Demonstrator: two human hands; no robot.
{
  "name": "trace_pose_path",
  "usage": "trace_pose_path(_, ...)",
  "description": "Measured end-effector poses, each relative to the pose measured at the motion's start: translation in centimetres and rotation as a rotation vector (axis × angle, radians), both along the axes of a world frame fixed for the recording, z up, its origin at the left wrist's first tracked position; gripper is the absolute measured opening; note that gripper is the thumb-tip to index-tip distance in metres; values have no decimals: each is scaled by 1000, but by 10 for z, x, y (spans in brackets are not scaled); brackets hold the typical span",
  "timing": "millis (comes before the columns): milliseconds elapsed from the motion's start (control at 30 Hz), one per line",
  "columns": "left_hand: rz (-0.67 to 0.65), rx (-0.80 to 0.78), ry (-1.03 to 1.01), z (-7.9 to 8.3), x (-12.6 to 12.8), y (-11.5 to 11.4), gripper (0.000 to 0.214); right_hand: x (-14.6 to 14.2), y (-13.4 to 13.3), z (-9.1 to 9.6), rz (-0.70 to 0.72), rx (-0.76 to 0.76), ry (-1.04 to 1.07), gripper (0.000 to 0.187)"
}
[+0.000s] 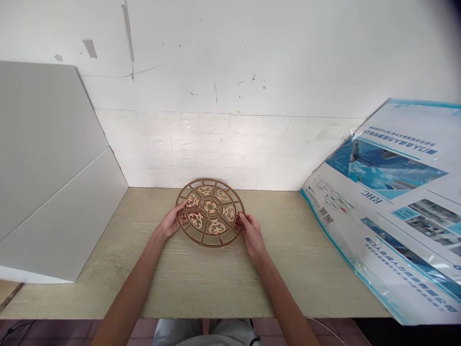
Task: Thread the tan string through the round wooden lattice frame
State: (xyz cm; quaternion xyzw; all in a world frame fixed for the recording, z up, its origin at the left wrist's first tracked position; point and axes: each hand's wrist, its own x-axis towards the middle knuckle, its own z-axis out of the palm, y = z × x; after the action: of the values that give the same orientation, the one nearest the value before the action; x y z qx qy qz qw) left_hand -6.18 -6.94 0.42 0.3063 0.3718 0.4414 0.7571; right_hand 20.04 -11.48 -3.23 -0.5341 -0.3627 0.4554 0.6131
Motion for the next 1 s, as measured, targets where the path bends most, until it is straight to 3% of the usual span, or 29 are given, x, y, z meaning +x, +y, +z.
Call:
trace_pose_path(133, 6, 12, 31, 1, 1, -2, 28, 0, -5, 15, -287, 104, -461, 48)
trace_pose_path(200, 7, 15, 39, 1, 1, -3, 28, -3, -10, 24, -303, 268, -669, 36)
trace_pose_path(267, 5, 9, 52, 1, 1, -3, 29, -10, -16, 31, -134, 421, -776, 22)
trace_pose_path(333, -9, 7, 55, 1, 2, -3, 31, -17, -22, 37, 127, 494, -817, 22)
trace_pose_path(433, -47, 20, 24, 2, 2, -3, 34, -25, -29, 39, 433, 474, -868, 24)
trace_pose_path(500, -52, 30, 11, 3, 2, -4, 33, -26, -30, 38, 539, 443, -911, 23)
trace_pose_path(700, -14, 53, 30, 4, 3, -7, 23, -22, -28, 38, 621, 419, -933, 13)
trace_pose_path(1000, -55, 71, 47, 6, 3, -8, 25, -11, -27, 45, 680, 242, -749, 18)
